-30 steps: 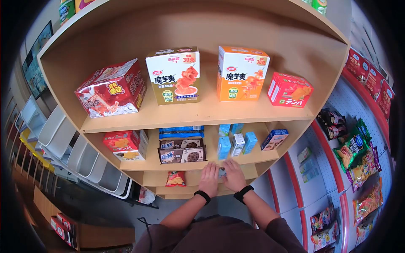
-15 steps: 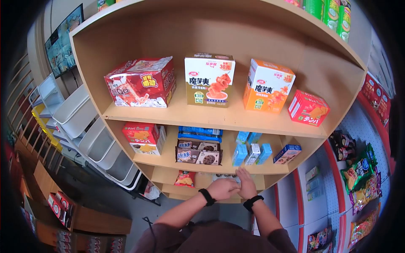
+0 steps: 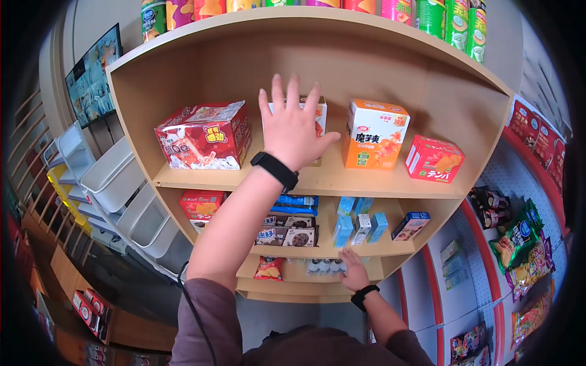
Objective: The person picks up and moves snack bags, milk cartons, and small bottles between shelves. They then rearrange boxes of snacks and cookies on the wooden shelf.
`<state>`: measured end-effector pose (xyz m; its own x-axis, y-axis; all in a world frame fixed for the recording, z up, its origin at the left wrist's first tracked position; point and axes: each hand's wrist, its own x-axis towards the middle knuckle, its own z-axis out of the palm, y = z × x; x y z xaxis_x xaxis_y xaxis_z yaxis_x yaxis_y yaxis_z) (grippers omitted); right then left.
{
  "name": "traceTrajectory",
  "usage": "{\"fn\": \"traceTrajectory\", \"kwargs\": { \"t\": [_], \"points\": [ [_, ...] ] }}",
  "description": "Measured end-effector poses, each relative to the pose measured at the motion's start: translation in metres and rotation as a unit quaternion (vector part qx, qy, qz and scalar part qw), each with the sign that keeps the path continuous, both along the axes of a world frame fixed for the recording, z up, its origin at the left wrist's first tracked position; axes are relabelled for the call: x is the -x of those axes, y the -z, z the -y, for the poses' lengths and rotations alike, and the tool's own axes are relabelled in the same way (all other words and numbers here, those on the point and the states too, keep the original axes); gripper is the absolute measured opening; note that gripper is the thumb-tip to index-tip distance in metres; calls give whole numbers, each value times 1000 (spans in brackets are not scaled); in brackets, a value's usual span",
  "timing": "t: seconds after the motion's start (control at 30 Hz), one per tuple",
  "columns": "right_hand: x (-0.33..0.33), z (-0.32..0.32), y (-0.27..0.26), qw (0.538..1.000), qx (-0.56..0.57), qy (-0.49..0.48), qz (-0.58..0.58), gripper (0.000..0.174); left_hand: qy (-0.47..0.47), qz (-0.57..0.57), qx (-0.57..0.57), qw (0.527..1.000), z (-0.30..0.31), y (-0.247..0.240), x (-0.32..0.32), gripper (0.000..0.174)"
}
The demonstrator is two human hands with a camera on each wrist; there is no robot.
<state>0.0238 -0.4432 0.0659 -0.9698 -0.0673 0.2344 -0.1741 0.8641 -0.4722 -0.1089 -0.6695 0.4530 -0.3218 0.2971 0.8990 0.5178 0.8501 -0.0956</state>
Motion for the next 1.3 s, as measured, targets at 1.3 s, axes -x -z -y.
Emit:
{"fn": "traceTrajectory", "kwargs": {
  "t": [1.3],
  "points": [
    [0, -4, 7, 1000, -17, -11, -4, 75, -160, 117, 22, 980, 150, 20, 42, 74]
  ]
}}
